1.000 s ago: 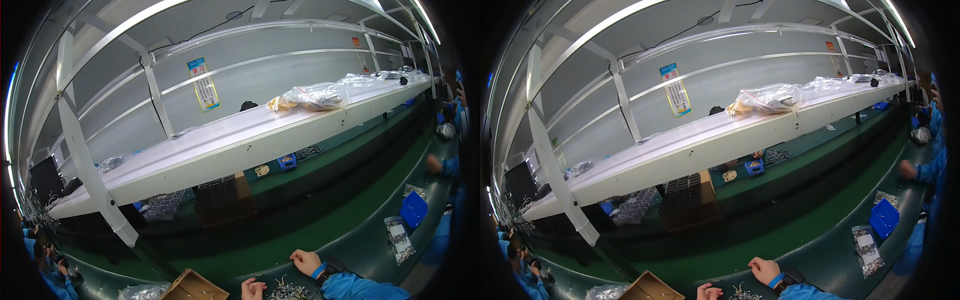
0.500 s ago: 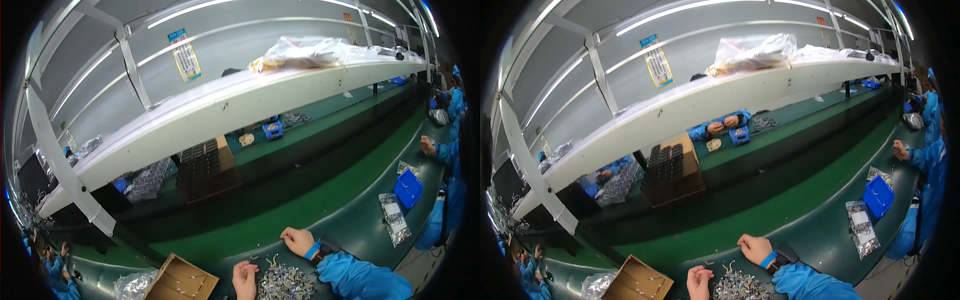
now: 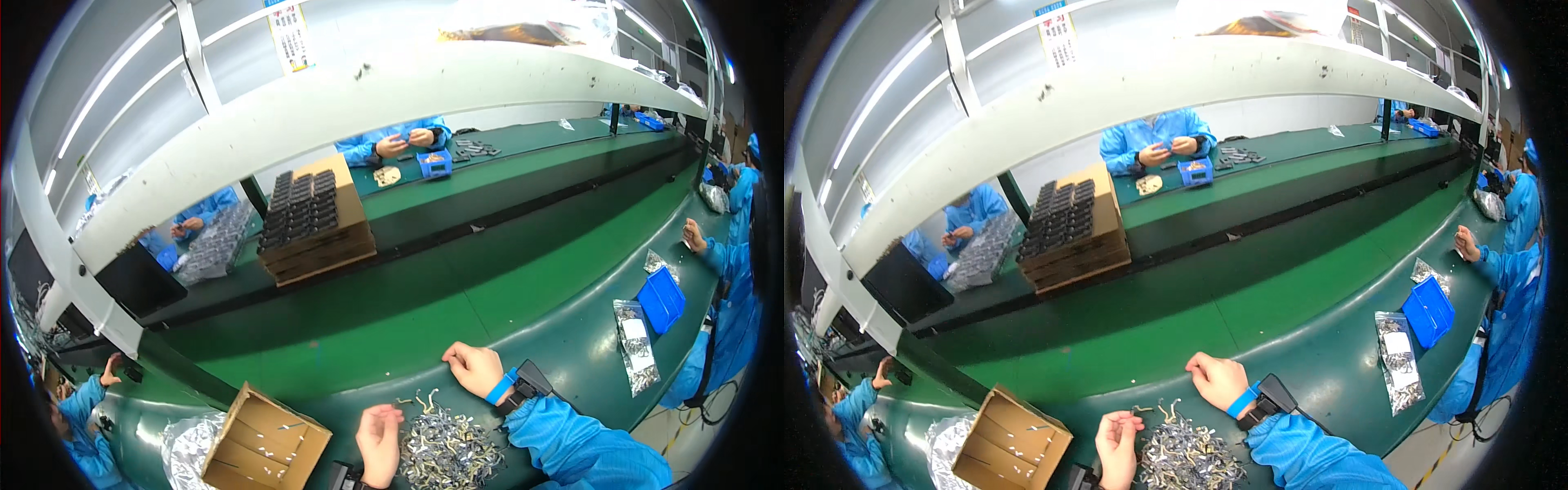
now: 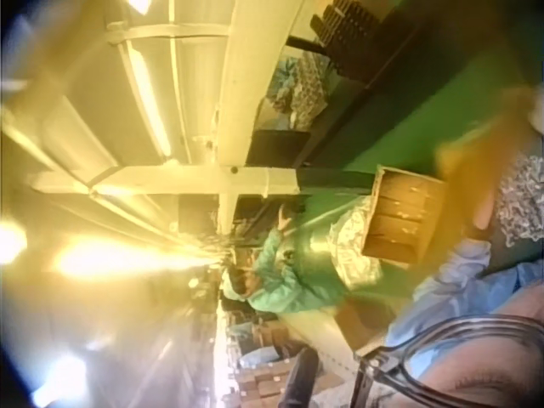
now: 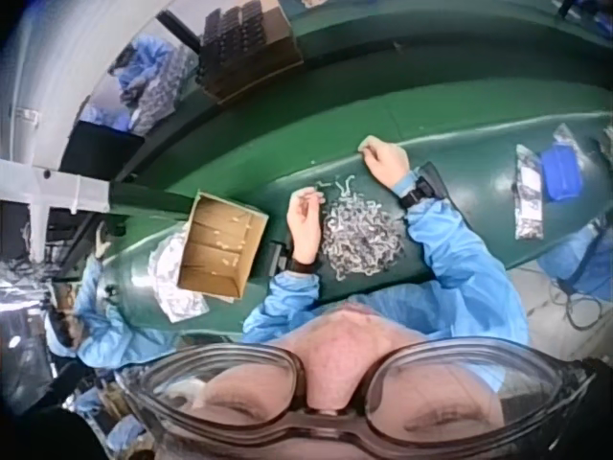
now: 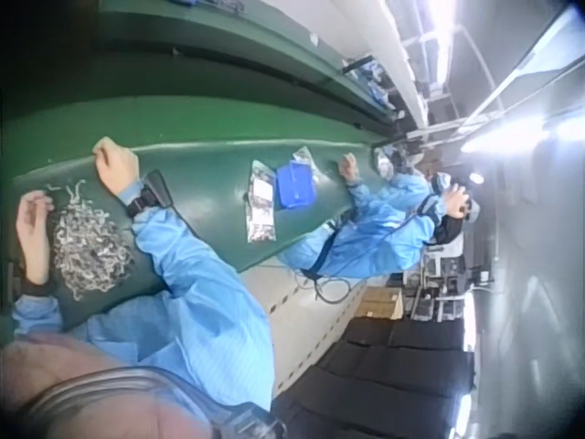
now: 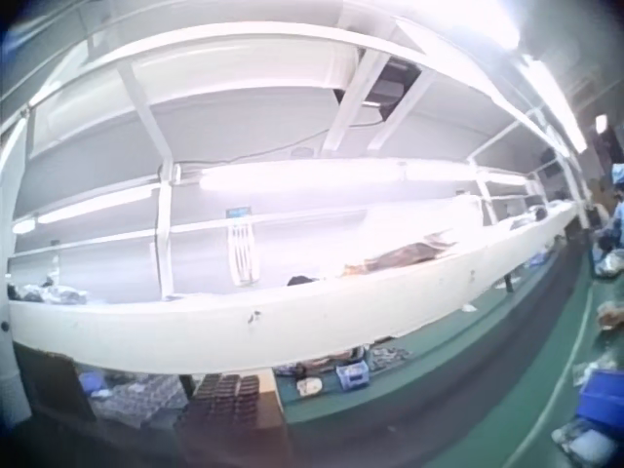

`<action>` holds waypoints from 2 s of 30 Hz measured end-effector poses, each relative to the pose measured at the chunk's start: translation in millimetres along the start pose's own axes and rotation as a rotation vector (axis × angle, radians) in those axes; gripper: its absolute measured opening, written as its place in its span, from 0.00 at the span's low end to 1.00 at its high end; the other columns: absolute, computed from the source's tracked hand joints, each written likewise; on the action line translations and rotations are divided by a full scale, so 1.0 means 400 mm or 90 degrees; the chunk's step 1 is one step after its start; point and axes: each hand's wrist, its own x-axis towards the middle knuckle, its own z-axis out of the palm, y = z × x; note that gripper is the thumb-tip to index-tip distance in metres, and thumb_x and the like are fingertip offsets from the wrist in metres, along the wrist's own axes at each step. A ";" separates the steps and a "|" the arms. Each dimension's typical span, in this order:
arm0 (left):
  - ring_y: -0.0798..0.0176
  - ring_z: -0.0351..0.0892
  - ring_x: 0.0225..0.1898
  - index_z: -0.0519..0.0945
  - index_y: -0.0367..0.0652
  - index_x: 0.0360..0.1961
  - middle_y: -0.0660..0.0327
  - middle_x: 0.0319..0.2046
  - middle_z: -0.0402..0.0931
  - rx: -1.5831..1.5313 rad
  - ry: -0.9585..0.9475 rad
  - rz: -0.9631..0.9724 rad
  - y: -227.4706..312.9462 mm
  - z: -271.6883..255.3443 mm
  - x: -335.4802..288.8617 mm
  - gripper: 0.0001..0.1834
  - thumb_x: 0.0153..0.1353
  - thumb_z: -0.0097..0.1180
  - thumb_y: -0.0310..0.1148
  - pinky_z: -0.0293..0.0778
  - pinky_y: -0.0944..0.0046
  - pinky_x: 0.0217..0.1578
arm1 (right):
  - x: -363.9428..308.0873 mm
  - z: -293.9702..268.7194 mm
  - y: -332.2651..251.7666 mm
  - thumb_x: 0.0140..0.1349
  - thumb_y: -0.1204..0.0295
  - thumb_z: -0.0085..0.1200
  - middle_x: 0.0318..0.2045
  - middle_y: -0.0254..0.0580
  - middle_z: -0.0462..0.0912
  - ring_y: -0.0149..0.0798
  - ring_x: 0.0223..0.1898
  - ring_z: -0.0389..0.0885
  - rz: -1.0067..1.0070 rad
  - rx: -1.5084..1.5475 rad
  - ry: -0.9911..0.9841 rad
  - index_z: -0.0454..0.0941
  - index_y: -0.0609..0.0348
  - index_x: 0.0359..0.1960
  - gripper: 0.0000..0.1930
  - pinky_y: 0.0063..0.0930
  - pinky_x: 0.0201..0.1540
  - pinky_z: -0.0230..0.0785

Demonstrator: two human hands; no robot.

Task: Assembling small electronic components by inserting metal pins into black plastic housings at a factory workbench.

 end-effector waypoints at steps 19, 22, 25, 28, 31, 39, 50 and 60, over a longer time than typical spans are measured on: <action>0.70 0.79 0.42 0.75 0.36 0.45 0.59 0.38 0.80 0.066 -0.015 -0.008 -0.016 -0.003 0.000 0.08 0.65 0.52 0.26 0.75 0.69 0.42 | 0.015 0.029 0.044 0.62 0.80 0.49 0.20 0.33 0.76 0.21 0.23 0.68 -0.021 0.123 0.024 0.77 0.62 0.32 0.04 0.20 0.25 0.60; 0.69 0.79 0.40 0.75 0.35 0.44 0.59 0.37 0.80 0.082 0.000 0.018 0.002 -0.008 0.001 0.09 0.64 0.53 0.25 0.74 0.69 0.40 | 0.021 0.037 0.045 0.63 0.80 0.48 0.22 0.26 0.73 0.18 0.23 0.63 -0.004 0.161 0.001 0.75 0.63 0.32 0.04 0.16 0.24 0.54; 0.68 0.79 0.40 0.74 0.35 0.44 0.58 0.37 0.79 0.075 -0.011 0.018 0.000 -0.011 0.003 0.08 0.65 0.52 0.25 0.74 0.68 0.40 | 0.023 0.035 0.043 0.63 0.81 0.47 0.20 0.25 0.69 0.17 0.22 0.60 0.017 0.166 -0.015 0.74 0.63 0.31 0.04 0.17 0.23 0.50; 0.67 0.79 0.40 0.73 0.35 0.45 0.57 0.37 0.79 0.058 -0.013 0.017 -0.008 -0.010 0.003 0.08 0.65 0.51 0.25 0.74 0.68 0.41 | 0.023 0.036 0.057 0.63 0.80 0.47 0.19 0.24 0.67 0.17 0.21 0.58 0.018 0.169 -0.020 0.73 0.62 0.30 0.04 0.17 0.22 0.47; 0.68 0.78 0.39 0.73 0.35 0.45 0.58 0.37 0.78 0.067 -0.014 0.028 -0.010 -0.017 0.001 0.09 0.66 0.51 0.26 0.74 0.68 0.40 | 0.026 0.043 0.049 0.64 0.80 0.46 0.19 0.24 0.66 0.17 0.21 0.57 0.015 0.162 -0.029 0.73 0.62 0.30 0.05 0.18 0.22 0.46; 0.69 0.76 0.40 0.72 0.35 0.46 0.58 0.38 0.77 0.025 -0.039 0.003 -0.007 -0.010 0.005 0.09 0.65 0.50 0.25 0.73 0.68 0.41 | 0.030 0.042 0.091 0.65 0.80 0.44 0.22 0.24 0.65 0.18 0.23 0.57 -0.007 0.178 -0.026 0.72 0.63 0.31 0.05 0.16 0.24 0.47; 0.67 0.76 0.39 0.71 0.35 0.46 0.57 0.38 0.76 0.034 -0.038 0.001 -0.006 -0.013 0.004 0.10 0.65 0.50 0.25 0.73 0.67 0.41 | 0.033 0.051 0.108 0.65 0.81 0.43 0.23 0.24 0.64 0.18 0.24 0.57 0.005 0.198 -0.057 0.71 0.62 0.31 0.05 0.16 0.25 0.48; 0.68 0.75 0.37 0.70 0.35 0.43 0.59 0.36 0.74 0.018 -0.045 0.011 -0.004 -0.007 0.001 0.08 0.66 0.50 0.27 0.72 0.67 0.40 | 0.038 0.049 0.145 0.66 0.79 0.42 0.27 0.27 0.66 0.19 0.28 0.60 -0.010 0.204 -0.060 0.69 0.62 0.32 0.05 0.15 0.30 0.52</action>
